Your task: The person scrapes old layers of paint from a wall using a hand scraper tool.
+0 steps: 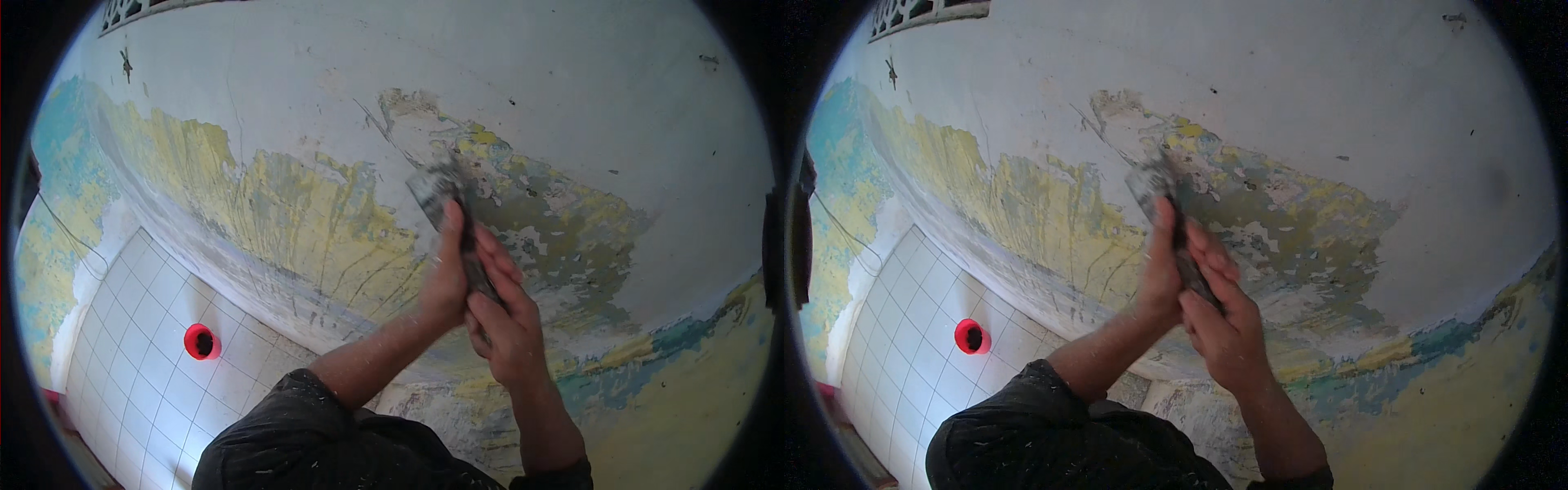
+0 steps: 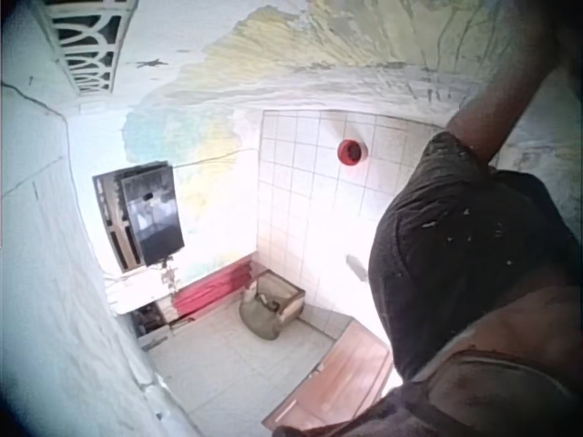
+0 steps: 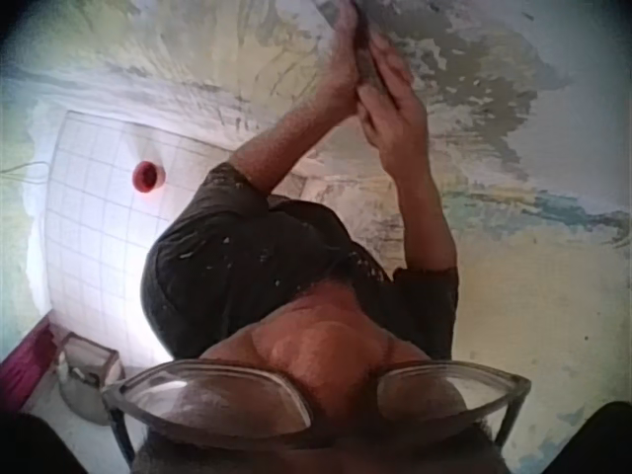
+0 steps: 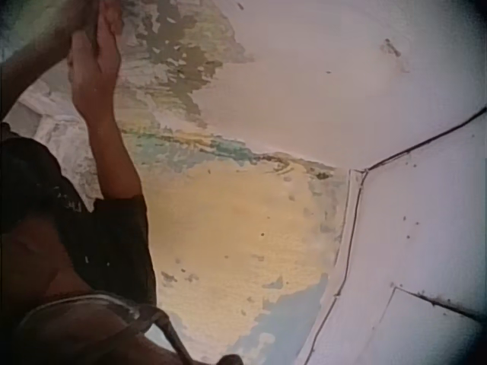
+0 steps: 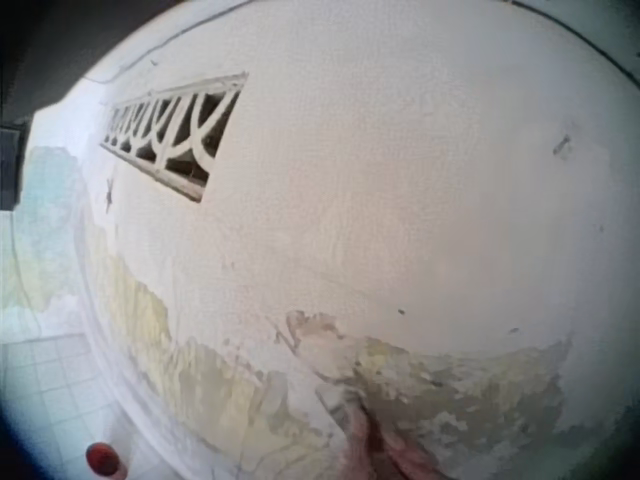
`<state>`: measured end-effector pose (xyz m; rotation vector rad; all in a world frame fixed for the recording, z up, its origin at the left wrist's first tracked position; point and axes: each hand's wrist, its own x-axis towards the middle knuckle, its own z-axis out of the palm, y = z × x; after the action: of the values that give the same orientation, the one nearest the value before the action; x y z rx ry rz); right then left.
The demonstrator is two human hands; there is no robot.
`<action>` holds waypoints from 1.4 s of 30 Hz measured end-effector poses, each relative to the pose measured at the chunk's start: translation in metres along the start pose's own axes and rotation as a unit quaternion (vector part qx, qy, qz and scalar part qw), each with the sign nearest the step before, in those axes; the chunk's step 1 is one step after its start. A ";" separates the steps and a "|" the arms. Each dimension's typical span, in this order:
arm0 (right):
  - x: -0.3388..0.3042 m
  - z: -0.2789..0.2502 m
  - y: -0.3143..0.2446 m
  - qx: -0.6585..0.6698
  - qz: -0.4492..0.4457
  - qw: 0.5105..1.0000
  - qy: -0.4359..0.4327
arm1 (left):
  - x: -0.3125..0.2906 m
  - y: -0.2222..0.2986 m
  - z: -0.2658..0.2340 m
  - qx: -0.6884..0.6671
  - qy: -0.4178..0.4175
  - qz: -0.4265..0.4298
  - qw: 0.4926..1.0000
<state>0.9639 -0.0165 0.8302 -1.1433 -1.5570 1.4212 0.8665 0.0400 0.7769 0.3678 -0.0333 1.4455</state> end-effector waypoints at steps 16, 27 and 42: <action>0.037 0.030 -0.015 0.023 -0.037 0.994 -0.098 | 0.015 0.058 -0.006 0.019 -0.014 0.098 0.995; -0.006 -0.022 -0.005 0.009 -0.352 0.933 0.069 | 0.015 0.035 0.067 0.375 -0.156 0.118 0.906; -0.047 -0.107 0.020 0.313 -0.251 0.914 0.065 | 0.077 -0.015 0.101 0.816 -0.244 0.491 0.181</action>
<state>1.0822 -0.0238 0.8266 -0.3996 -1.0632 1.3041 0.9114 0.0860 0.8878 3.1651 1.1018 1.8244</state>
